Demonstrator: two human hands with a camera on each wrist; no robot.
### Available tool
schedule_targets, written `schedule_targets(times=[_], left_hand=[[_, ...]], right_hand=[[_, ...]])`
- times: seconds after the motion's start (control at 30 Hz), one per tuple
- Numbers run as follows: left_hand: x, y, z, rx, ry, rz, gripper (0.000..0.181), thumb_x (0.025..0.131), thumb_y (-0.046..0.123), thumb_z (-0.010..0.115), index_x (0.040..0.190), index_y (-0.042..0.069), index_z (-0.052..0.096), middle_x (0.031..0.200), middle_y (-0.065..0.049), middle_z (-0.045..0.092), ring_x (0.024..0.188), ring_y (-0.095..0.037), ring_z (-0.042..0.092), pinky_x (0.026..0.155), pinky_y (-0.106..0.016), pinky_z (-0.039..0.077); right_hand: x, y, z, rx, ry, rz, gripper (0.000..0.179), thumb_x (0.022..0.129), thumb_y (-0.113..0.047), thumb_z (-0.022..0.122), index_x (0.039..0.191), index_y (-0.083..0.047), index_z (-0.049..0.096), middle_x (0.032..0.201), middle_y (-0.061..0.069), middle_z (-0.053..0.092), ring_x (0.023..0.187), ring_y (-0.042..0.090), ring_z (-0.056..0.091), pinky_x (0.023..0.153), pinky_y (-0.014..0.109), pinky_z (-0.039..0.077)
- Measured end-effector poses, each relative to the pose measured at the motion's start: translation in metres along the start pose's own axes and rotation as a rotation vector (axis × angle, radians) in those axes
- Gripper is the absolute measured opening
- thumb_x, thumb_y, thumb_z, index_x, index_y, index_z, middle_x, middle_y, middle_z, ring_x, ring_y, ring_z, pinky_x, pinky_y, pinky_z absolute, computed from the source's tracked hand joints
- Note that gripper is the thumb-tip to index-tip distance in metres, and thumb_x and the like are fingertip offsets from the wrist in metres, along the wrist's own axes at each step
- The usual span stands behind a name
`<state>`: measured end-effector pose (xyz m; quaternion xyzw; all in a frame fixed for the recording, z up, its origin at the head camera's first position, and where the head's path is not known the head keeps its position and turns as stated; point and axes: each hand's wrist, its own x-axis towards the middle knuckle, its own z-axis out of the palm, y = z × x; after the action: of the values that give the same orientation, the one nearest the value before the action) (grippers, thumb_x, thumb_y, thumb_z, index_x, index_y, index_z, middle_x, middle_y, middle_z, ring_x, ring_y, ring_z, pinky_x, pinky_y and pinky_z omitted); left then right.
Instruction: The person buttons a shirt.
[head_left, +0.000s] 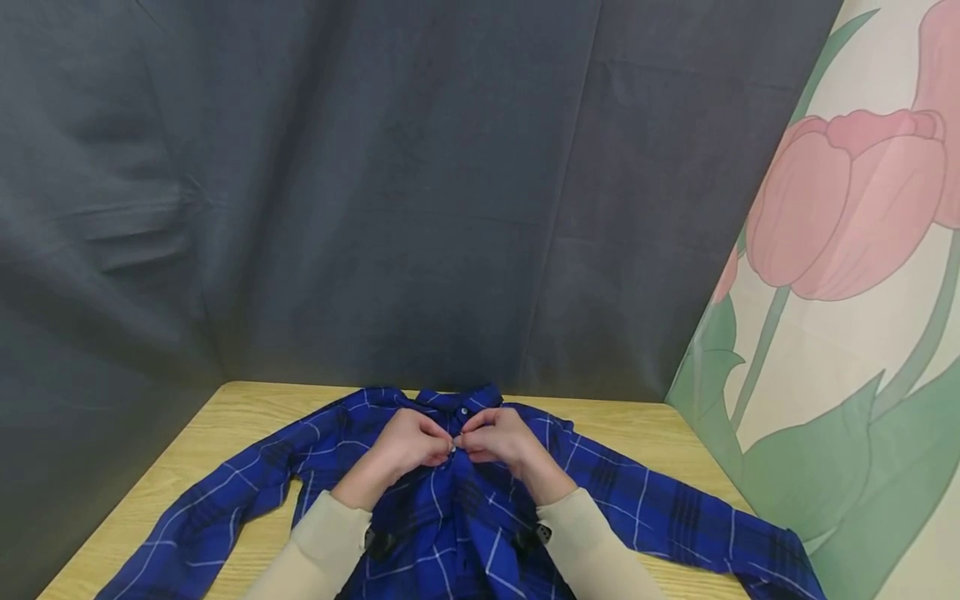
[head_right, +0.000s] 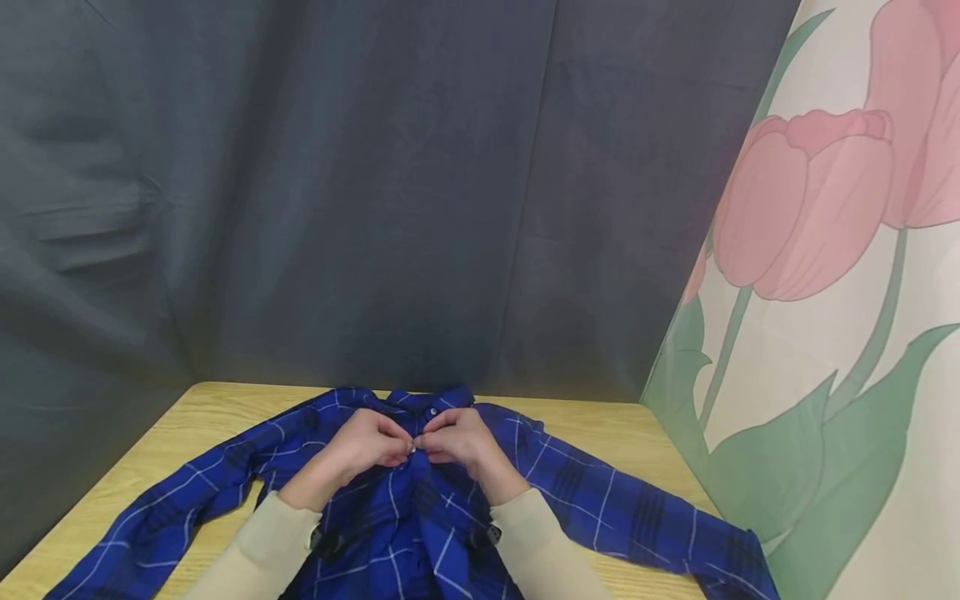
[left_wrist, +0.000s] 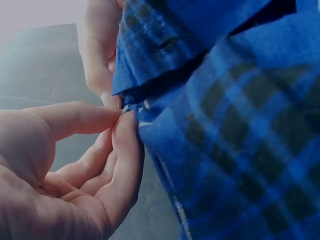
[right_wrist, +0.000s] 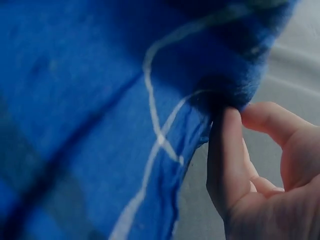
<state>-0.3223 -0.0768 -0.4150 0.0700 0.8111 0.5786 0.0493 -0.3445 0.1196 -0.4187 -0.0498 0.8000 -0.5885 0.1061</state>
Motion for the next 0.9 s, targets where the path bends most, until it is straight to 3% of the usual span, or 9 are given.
schedule_targets(times=[0.33, 0.7, 0.9], left_hand=[[0.002, -0.001, -0.001, -0.036, 0.013, -0.035, 0.009, 0.090, -0.002, 0.079, 0.097, -0.005, 0.083, 0.095, -0.013, 0.080, 0.075, -0.015, 0.076, 0.076, -0.034, 0.069], [0.004, -0.002, -0.001, -0.006, 0.085, -0.037, 0.007, 0.089, -0.002, 0.081, 0.094, -0.005, 0.083, 0.093, -0.013, 0.081, 0.071, -0.013, 0.076, 0.073, -0.032, 0.068], [0.005, -0.001, -0.002, -0.045, 0.094, -0.037, 0.010, 0.092, 0.002, 0.081, 0.098, -0.006, 0.083, 0.093, -0.014, 0.081, 0.072, -0.014, 0.076, 0.076, -0.034, 0.069]], right_hand=[[0.005, 0.005, -0.003, 0.102, -0.100, 0.023, 0.028, 0.094, -0.001, 0.079, 0.119, 0.011, 0.072, 0.103, 0.010, 0.077, 0.085, 0.011, 0.075, 0.088, 0.034, 0.068], [-0.002, 0.002, 0.010, 0.202, -0.035, 0.005, 0.021, 0.094, 0.002, 0.078, 0.112, 0.009, 0.070, 0.093, 0.007, 0.080, 0.080, 0.013, 0.079, 0.084, 0.035, 0.068], [-0.002, 0.003, 0.006, 0.266, -0.061, -0.008, 0.012, 0.096, 0.006, 0.074, 0.107, 0.005, 0.068, 0.089, 0.004, 0.079, 0.078, 0.010, 0.077, 0.079, 0.028, 0.068]])
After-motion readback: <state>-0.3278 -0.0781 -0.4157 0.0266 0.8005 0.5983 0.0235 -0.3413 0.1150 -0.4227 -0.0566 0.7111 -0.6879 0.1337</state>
